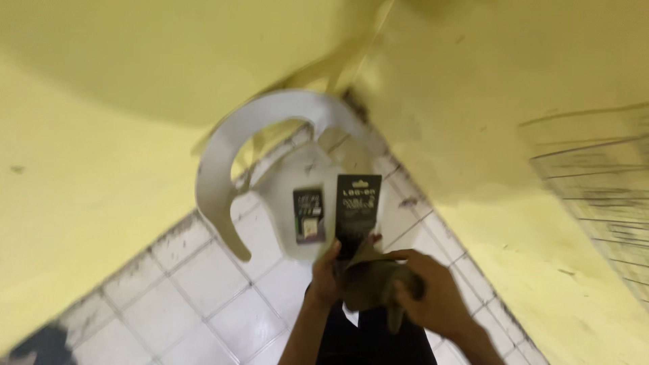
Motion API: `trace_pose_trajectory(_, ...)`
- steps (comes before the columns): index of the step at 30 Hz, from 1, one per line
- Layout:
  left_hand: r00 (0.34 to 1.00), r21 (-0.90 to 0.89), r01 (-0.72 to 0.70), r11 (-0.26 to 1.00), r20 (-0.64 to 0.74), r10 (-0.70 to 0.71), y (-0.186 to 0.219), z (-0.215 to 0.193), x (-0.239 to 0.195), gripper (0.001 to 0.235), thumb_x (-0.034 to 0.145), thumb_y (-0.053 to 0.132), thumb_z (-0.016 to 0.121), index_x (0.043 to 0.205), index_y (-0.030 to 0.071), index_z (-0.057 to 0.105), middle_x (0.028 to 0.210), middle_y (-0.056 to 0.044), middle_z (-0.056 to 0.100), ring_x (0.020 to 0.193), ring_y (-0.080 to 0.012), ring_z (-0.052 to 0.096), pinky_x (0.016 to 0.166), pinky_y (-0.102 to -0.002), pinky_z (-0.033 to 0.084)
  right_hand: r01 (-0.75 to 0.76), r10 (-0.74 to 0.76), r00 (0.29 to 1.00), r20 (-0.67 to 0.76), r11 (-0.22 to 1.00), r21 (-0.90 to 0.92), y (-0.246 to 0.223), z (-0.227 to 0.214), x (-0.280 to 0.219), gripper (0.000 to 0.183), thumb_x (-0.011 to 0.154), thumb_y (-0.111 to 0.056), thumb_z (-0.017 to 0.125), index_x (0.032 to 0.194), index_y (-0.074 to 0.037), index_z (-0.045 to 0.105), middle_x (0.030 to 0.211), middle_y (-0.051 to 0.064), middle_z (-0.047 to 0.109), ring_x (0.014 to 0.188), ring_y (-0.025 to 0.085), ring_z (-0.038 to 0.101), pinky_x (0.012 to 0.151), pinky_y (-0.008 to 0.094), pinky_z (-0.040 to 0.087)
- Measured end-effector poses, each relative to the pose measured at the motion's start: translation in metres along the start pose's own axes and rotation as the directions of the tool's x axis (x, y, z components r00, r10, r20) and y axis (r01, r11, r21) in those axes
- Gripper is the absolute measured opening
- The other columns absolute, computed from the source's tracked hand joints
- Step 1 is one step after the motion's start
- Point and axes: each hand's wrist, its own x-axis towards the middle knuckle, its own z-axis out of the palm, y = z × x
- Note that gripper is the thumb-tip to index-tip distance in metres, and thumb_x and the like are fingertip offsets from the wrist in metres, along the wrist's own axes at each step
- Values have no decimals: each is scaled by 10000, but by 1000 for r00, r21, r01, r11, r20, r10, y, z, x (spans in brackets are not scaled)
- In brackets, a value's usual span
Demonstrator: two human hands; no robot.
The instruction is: The person picks up small packaged items from a white plastic chair, wipes them with a cloth, and hangs them on a wall-mounted wire grid display. The person repeats this process for several items, moving between the chair and the display.
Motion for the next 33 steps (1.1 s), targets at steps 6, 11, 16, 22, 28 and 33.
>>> trace_pose_trajectory(6, 997, 51, 82, 995, -14, -81, -29, 127, 5, 803, 1064, 607, 239, 1595, 10, 315, 1587, -237, 418, 1407, -361, 470, 1180, -484, 404, 363, -374, 821, -432, 925, -111, -58, 29, -51, 769, 862, -234, 687, 1477, 89, 357, 1580, 267, 356, 1474, 490, 259, 1115, 596, 248)
trace_pose_trajectory(11, 993, 230, 25, 973, 108, -51, -33, 186, 13, 831, 1048, 619, 189, 1605, 12, 302, 1623, -209, 408, 1472, -308, 448, 1235, -444, 348, 320, -425, 702, -571, 905, -281, -74, 9, -63, 665, 952, -218, 593, 1499, 49, 328, 1694, 239, 199, 1575, 508, 107, 1239, 629, 118)
trace_pose_trajectory(16, 991, 167, 32, 985, 125, -54, -21, 206, 18, 809, 1062, 587, 183, 1595, -7, 320, 1613, -207, 409, 1474, -322, 433, 1237, -444, 331, 291, -458, 674, -580, 886, -361, -75, 2, -74, 553, 921, -254, 627, 1362, 56, 506, 1651, 249, 216, 1520, 509, 133, 1196, 637, 120)
trace_pose_trajectory(22, 930, 219, 5, 976, 358, -85, -18, 203, 21, 768, 1094, 577, 173, 1583, 10, 344, 1594, -219, 431, 1471, -334, 436, 1232, -444, 358, 299, -507, 612, -606, 859, -416, -91, -16, -91, 403, 895, -201, 596, 1201, 54, 663, 1629, 203, 300, 1481, 460, 215, 1166, 587, 196)
trace_pose_trajectory(28, 969, 267, 180, 947, 120, -218, -40, 173, 31, 705, 1077, 544, 273, 1602, 79, 348, 1582, -131, 467, 1425, -276, 485, 1197, -426, 392, 263, -497, 514, -699, 867, -423, -109, -61, -73, 384, 919, -142, 540, 1224, 70, 638, 1652, 208, 305, 1510, 446, 225, 1174, 565, 201)
trace_pose_trajectory(33, 935, 488, 191, 851, 174, -310, -45, 173, 14, 728, 989, 608, 324, 1594, 208, 259, 1527, -131, 491, 1326, -308, 570, 1139, -497, 459, 254, -469, 464, -752, 883, -394, -103, -103, -47, 439, 955, -128, 542, 1330, 84, 632, 1638, 179, 339, 1492, 399, 318, 1174, 523, 265)
